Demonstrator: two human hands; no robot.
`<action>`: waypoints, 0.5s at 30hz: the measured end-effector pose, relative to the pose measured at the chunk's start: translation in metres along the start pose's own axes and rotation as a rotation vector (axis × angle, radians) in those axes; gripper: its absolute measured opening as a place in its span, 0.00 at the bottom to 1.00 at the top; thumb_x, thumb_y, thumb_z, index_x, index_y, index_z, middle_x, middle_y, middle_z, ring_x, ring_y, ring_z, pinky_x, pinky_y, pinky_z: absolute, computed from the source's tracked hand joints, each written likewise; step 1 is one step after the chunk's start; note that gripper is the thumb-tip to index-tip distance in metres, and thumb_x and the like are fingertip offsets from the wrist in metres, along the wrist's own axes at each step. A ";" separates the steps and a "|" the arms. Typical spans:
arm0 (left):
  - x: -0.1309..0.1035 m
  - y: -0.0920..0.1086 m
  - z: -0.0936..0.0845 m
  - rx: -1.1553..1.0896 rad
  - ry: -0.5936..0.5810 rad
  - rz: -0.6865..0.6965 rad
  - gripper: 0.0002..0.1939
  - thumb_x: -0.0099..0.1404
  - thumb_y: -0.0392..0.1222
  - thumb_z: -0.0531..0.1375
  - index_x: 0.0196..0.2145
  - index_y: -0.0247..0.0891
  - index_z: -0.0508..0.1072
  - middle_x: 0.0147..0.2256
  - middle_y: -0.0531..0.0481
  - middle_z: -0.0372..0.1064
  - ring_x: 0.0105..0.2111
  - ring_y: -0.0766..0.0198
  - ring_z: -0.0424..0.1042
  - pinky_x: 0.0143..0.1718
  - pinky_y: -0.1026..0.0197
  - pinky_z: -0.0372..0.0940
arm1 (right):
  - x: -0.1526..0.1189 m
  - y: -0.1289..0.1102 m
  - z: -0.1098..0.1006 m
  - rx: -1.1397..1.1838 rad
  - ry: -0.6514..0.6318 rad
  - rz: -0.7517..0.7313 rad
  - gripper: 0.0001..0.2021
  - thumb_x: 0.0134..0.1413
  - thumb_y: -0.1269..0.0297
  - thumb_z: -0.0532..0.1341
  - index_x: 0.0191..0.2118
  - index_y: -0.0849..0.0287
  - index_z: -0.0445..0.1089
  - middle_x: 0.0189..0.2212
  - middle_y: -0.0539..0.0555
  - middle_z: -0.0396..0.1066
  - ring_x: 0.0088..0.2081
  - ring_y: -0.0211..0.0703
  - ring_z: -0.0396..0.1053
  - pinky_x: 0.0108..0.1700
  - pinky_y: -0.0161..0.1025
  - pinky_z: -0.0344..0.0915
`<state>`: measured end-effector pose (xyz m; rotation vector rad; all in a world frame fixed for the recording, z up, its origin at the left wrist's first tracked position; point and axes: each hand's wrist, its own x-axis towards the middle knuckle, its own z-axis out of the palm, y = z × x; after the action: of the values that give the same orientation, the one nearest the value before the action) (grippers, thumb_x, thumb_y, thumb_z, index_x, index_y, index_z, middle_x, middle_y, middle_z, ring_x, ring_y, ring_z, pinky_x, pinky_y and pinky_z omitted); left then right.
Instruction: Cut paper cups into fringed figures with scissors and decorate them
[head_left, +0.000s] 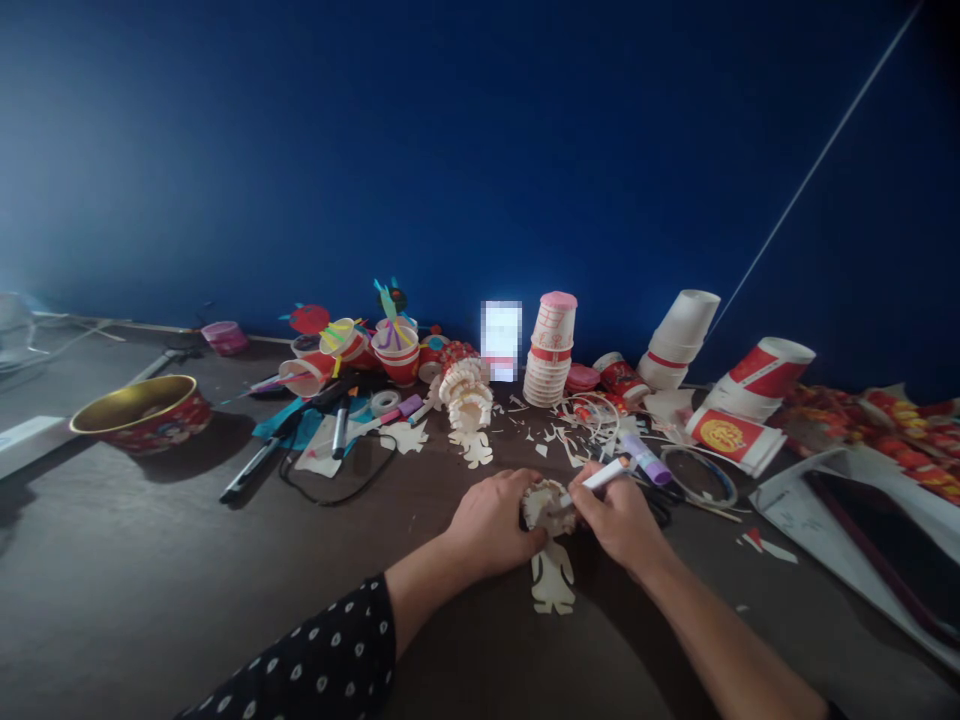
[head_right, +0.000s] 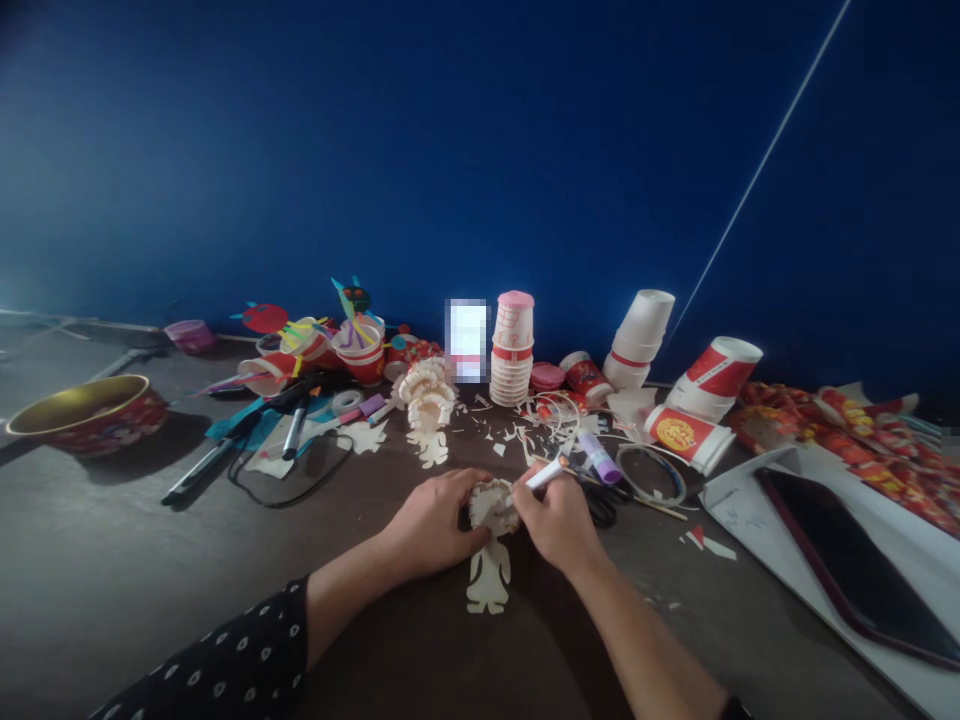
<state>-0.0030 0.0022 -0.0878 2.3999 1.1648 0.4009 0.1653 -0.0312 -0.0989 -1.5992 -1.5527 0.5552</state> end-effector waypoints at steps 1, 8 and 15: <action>0.000 0.000 0.000 0.000 -0.002 -0.001 0.27 0.47 0.43 0.58 0.47 0.41 0.62 0.40 0.47 0.67 0.39 0.58 0.68 0.39 0.59 0.62 | 0.000 0.000 0.000 0.000 0.002 0.003 0.08 0.46 0.63 0.54 0.20 0.56 0.61 0.12 0.46 0.62 0.18 0.39 0.60 0.22 0.34 0.55; 0.000 -0.002 0.001 -0.032 0.016 0.012 0.26 0.47 0.42 0.58 0.46 0.41 0.63 0.40 0.47 0.68 0.39 0.58 0.68 0.39 0.60 0.62 | 0.000 0.000 0.000 -0.008 0.008 0.016 0.08 0.45 0.63 0.54 0.20 0.56 0.61 0.11 0.46 0.62 0.17 0.39 0.61 0.22 0.34 0.56; 0.000 -0.003 0.002 -0.038 0.020 0.020 0.25 0.47 0.43 0.58 0.46 0.41 0.63 0.40 0.48 0.68 0.39 0.58 0.67 0.39 0.60 0.61 | 0.000 -0.001 -0.001 -0.004 0.020 0.036 0.08 0.45 0.63 0.54 0.20 0.57 0.61 0.12 0.47 0.63 0.17 0.39 0.62 0.21 0.34 0.57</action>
<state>-0.0041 0.0033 -0.0909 2.3819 1.1327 0.4511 0.1654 -0.0311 -0.0975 -1.6340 -1.5135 0.5550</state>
